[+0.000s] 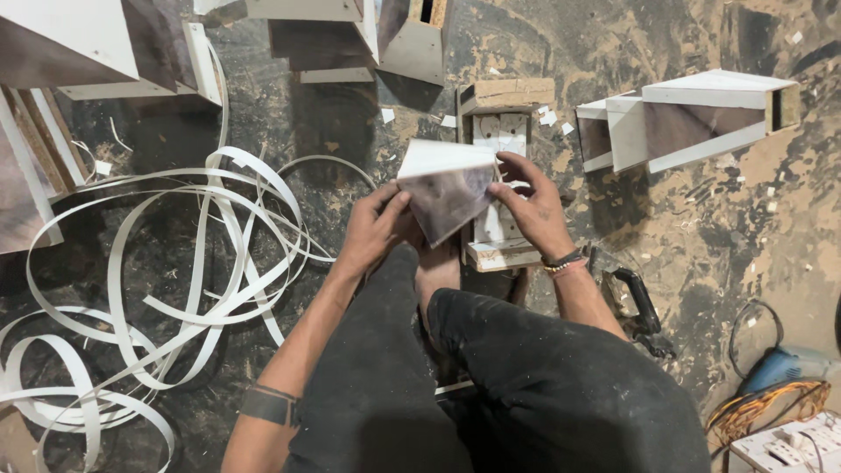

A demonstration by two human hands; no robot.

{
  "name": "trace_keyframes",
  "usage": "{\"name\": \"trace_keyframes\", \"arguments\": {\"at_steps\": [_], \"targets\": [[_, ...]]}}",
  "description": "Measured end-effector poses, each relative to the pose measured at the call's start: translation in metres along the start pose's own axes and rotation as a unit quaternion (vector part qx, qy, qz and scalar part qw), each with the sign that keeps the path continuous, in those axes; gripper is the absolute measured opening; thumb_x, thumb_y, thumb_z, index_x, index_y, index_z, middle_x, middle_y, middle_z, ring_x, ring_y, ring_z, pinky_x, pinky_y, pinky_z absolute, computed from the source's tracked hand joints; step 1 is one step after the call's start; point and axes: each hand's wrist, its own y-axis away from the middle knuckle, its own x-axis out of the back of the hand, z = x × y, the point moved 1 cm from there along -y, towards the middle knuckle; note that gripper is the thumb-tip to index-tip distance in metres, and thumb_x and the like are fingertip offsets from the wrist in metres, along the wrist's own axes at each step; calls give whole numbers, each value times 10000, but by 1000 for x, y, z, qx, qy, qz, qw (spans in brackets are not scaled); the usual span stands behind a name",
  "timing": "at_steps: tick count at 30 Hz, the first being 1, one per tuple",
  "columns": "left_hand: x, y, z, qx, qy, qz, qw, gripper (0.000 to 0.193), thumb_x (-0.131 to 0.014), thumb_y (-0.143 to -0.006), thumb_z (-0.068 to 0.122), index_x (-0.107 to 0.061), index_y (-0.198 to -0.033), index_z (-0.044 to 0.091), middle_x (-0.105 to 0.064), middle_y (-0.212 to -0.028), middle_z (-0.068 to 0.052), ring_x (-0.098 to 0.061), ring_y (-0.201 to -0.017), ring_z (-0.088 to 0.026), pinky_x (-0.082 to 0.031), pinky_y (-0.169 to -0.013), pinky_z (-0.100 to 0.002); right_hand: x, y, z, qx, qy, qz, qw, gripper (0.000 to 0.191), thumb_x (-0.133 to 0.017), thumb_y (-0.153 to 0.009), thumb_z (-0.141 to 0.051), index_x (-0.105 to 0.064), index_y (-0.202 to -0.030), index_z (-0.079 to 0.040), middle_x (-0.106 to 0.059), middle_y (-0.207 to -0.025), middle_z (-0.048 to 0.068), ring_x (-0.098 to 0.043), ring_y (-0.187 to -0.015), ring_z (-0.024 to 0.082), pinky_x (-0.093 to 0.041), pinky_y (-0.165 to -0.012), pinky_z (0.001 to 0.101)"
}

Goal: The person sits on the workshop floor and applies white edge banding tape to the edges of small angled wood composite pieces. They press the tape along a board edge, then run a hand-held iron along the tape to heat-activate the adhesive, and press the taped edge to secure it, repeating the process on additional pieces.

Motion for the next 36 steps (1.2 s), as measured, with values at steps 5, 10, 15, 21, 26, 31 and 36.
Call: {"name": "trace_keyframes", "arguments": {"at_steps": [5, 10, 15, 21, 26, 31, 36], "targets": [[-8, -14, 17, 19, -24, 0, 1000, 343, -627, -1010, 228, -674, -1248, -15, -755, -1121, -88, -691, -1008, -150, -544, -882, -308, -9, 4, 13, -45, -98, 20, 994, 495, -753, -924, -248, -611, -1361, -63, -710, -1135, 94, -714, -988, 137, -606, -848, 281], [-17, -21, 15, 16, 58, -24, 998, 370, -620, -1020, 212, -624, -1282, -50, -744, -1178, -170, -691, -1071, -218, -549, -918, -338, -21, 10, 28, -118, -92, 40, 988, 401, -711, -968, -251, -644, -1319, -69, -738, -1096, 62, -690, -946, 114, -566, -758, 263], [0, 0, 23, -46, -252, 83, 963, 284, -660, -1012, 164, -675, -1247, 6, -710, -1115, -223, -665, -1053, -400, -511, -888, -462, -28, 9, 37, -77, -55, 70, 993, 291, -695, -1001, -211, -694, -1240, -44, -755, -1058, 51, -709, -909, 94, -565, -764, 251], [51, 17, 23, -203, -476, 88, 851, 443, -645, -761, -13, -680, -1198, 51, -692, -1179, -139, -626, -1126, -350, -527, -915, -459, -27, 18, 52, -89, -184, 132, 970, 165, -580, -1043, -110, -667, -1154, -23, -731, -988, 38, -700, -850, 97, -559, -714, 253], [55, 16, 12, -173, -529, 71, 828, 347, -674, -806, 68, -680, -1150, 22, -670, -1179, -153, -608, -1122, -355, -526, -908, -475, -29, 23, 60, -37, -169, 161, 972, 129, -578, -1054, -57, -658, -1141, -3, -720, -981, 47, -685, -876, 95, -563, -748, 239], [40, 3, 2, 133, -474, -26, 870, 377, -652, -1005, 377, -721, -970, 8, -711, -982, -235, -687, -930, -422, -534, -835, -517, -31, 24, 59, -73, -179, 142, 971, 121, -583, -1043, -65, -670, -1113, -16, -711, -944, 38, -679, -825, 99, -549, -692, 243], [34, 4, 4, 25, -307, 98, 946, 237, -672, -901, 237, -730, -985, 23, -749, -868, -229, -723, -813, -406, -552, -715, -486, -31, 24, 42, -44, -181, 153, 970, 128, -587, -1043, -76, -657, -1134, -18, -704, -970, 43, -677, -845, 97, -554, -699, 247]]}}
